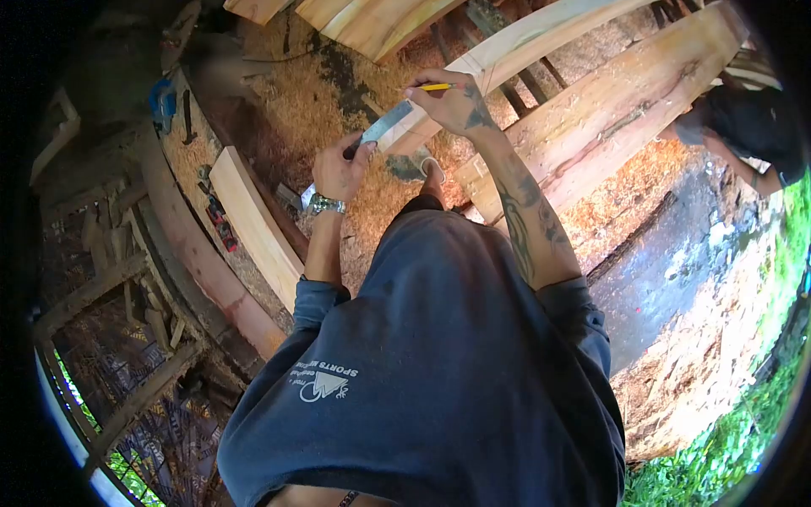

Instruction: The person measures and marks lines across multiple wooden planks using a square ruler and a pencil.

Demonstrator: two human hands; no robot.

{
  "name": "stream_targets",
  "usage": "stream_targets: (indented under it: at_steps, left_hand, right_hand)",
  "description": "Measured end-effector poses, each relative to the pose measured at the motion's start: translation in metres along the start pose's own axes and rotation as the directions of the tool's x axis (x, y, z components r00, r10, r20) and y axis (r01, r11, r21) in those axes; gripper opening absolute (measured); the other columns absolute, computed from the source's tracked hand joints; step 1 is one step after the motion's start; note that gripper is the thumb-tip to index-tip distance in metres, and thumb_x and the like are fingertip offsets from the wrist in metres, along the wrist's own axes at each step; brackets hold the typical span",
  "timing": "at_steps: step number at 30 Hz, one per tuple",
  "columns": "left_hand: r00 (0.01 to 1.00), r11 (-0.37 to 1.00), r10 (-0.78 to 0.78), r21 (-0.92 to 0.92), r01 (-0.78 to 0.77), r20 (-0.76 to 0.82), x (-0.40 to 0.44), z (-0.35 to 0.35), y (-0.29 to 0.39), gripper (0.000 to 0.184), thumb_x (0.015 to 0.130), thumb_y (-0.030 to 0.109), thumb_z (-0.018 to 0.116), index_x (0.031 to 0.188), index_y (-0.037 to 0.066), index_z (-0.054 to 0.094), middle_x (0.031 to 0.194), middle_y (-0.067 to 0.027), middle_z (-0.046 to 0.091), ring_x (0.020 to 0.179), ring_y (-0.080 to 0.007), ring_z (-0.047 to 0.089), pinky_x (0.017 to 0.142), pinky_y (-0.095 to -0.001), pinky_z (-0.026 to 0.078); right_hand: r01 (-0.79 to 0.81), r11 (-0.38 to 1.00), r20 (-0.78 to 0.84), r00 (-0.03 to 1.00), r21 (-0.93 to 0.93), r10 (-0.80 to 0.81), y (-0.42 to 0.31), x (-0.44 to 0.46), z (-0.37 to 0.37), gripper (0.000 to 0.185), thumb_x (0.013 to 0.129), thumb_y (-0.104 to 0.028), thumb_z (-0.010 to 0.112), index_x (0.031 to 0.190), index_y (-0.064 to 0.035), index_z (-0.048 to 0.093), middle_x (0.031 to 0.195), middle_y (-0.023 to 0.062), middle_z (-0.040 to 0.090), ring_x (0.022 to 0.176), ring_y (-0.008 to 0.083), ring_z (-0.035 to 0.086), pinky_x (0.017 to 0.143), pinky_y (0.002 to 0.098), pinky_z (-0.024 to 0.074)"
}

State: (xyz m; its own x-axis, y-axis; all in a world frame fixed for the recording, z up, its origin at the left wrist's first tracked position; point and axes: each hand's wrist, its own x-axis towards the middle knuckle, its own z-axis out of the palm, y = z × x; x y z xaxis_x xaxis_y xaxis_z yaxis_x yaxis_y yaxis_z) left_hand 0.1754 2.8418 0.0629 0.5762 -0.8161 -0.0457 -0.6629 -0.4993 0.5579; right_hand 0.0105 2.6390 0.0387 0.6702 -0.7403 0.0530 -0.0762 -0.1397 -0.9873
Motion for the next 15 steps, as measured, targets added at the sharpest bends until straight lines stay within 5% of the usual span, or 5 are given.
stream_targets:
  at_steps: [9, 15]
  left_hand:
    - [1.000, 1.000, 0.002, -0.002, -0.002, 0.000, 0.0014, 0.0028, -0.0046, 0.037, 0.089, 0.038, 0.075, 0.111, 0.008, 0.079, 0.102, -0.0206, 0.076, 0.090, -0.0381, 0.074, 0.079, -0.0452, 0.058]
    - [1.000, 1.000, -0.021, -0.004, 0.021, 0.021, 0.0006, -0.0001, -0.0020, 0.039, 0.089, 0.040, 0.074, 0.112, 0.009, 0.079, 0.102, -0.0200, 0.076, 0.090, -0.0385, 0.074, 0.078, -0.0455, 0.058]
  right_hand:
    - [0.017, 0.995, 0.157, 0.988, -0.098, -0.002, 0.0126, 0.0038, -0.0069, 0.020, 0.091, -0.022, 0.077, 0.100, -0.0046, 0.073, 0.085, 0.0020, 0.070, 0.078, 0.0097, 0.060, 0.073, 0.0285, 0.0514]
    - [-0.013, 0.997, 0.116, 0.993, -0.070, 0.021, 0.0128, 0.0043, -0.0087, 0.022, 0.092, -0.024, 0.074, 0.100, -0.0038, 0.073, 0.082, 0.0017, 0.069, 0.077, 0.0095, 0.059, 0.073, 0.0292, 0.0501]
